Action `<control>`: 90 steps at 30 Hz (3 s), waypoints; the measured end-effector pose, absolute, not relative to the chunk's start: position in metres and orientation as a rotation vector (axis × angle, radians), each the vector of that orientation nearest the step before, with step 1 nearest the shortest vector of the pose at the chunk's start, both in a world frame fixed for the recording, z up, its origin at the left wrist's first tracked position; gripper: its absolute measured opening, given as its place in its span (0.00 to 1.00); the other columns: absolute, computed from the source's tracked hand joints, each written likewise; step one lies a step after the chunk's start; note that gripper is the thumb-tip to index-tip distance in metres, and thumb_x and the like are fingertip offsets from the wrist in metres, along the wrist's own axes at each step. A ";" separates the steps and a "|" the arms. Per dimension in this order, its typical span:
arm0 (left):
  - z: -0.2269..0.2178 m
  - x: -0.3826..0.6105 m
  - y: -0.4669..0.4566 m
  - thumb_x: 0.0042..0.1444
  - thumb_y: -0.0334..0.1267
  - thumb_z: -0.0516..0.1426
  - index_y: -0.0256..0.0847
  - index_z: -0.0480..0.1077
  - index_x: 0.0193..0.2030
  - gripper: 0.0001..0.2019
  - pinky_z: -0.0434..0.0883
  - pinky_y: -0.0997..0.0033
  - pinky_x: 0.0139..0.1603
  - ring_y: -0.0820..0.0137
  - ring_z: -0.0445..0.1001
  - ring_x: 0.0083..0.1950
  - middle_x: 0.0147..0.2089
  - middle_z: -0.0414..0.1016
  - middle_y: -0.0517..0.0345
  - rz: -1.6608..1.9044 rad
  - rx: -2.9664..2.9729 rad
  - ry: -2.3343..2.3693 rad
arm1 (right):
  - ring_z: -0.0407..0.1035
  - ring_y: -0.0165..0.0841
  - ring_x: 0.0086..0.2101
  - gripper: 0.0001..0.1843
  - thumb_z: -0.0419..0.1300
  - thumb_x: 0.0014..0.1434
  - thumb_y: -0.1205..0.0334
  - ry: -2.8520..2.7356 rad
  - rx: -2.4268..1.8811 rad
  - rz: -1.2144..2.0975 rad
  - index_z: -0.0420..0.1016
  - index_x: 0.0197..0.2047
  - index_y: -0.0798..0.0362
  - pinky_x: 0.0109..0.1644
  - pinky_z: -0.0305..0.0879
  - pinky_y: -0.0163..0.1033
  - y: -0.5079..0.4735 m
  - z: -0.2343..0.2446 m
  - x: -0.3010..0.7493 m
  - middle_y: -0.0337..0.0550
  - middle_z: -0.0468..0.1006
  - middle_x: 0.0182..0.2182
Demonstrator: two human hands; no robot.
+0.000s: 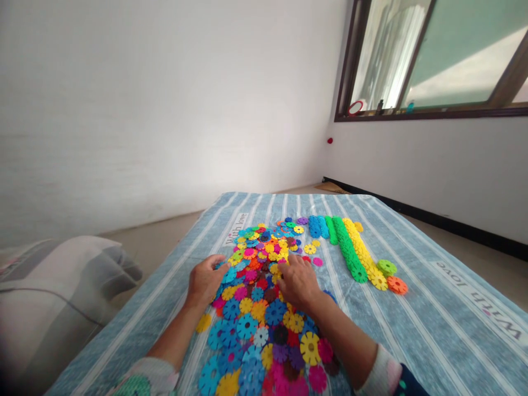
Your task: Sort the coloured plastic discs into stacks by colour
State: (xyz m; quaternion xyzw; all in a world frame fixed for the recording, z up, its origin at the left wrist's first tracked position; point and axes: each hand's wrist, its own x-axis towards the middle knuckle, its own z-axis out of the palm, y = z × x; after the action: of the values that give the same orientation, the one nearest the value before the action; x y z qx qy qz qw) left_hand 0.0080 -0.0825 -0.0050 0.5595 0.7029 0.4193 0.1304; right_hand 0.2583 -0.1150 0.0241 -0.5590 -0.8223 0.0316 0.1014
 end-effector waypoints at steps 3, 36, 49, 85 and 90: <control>-0.006 0.008 -0.082 0.47 0.43 0.56 0.39 0.77 0.41 0.17 0.71 0.64 0.52 0.59 0.78 0.48 0.47 0.81 0.49 1.208 1.638 2.046 | 0.64 0.43 0.49 0.14 0.60 0.60 0.57 -2.495 -1.447 0.064 0.76 0.48 0.48 0.52 0.59 0.46 -0.119 0.024 0.241 0.49 0.71 0.47; -0.004 0.010 -0.080 0.46 0.42 0.56 0.38 0.78 0.39 0.16 0.72 0.64 0.52 0.59 0.79 0.46 0.45 0.82 0.50 1.178 1.631 2.059 | 0.69 0.42 0.48 0.18 0.52 0.65 0.51 -2.597 -1.573 0.137 0.79 0.47 0.48 0.50 0.63 0.45 -0.070 0.050 0.217 0.49 0.76 0.46; -0.007 0.007 -0.084 0.47 0.42 0.55 0.40 0.78 0.37 0.14 0.71 0.66 0.48 0.61 0.78 0.43 0.42 0.82 0.53 1.137 1.640 2.036 | 0.72 0.44 0.46 0.16 0.54 0.64 0.51 -2.695 -1.502 0.125 0.79 0.42 0.51 0.47 0.63 0.45 -0.079 0.039 0.228 0.50 0.78 0.44; -0.002 0.008 -0.069 0.49 0.45 0.54 0.41 0.73 0.24 0.12 0.67 0.71 0.33 0.68 0.73 0.29 0.24 0.75 0.61 1.304 1.526 1.902 | 0.73 0.43 0.44 0.17 0.52 0.65 0.53 -2.765 -1.543 0.157 0.78 0.45 0.51 0.45 0.65 0.44 -0.068 0.047 0.217 0.51 0.77 0.43; -0.001 0.008 -0.068 0.48 0.44 0.54 0.41 0.73 0.26 0.11 0.69 0.70 0.36 0.67 0.74 0.31 0.26 0.77 0.60 1.397 1.519 1.901 | 0.67 0.43 0.51 0.19 0.55 0.64 0.51 -2.738 -1.309 0.185 0.74 0.53 0.50 0.52 0.63 0.44 -0.051 0.041 0.189 0.51 0.73 0.50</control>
State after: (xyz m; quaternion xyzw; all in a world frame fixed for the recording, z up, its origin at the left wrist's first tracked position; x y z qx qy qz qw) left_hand 0.0077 -0.0675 -0.0007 0.5338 0.6680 0.4909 0.1670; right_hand 0.1891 -0.0507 0.0409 -0.4300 -0.8994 0.0606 0.0502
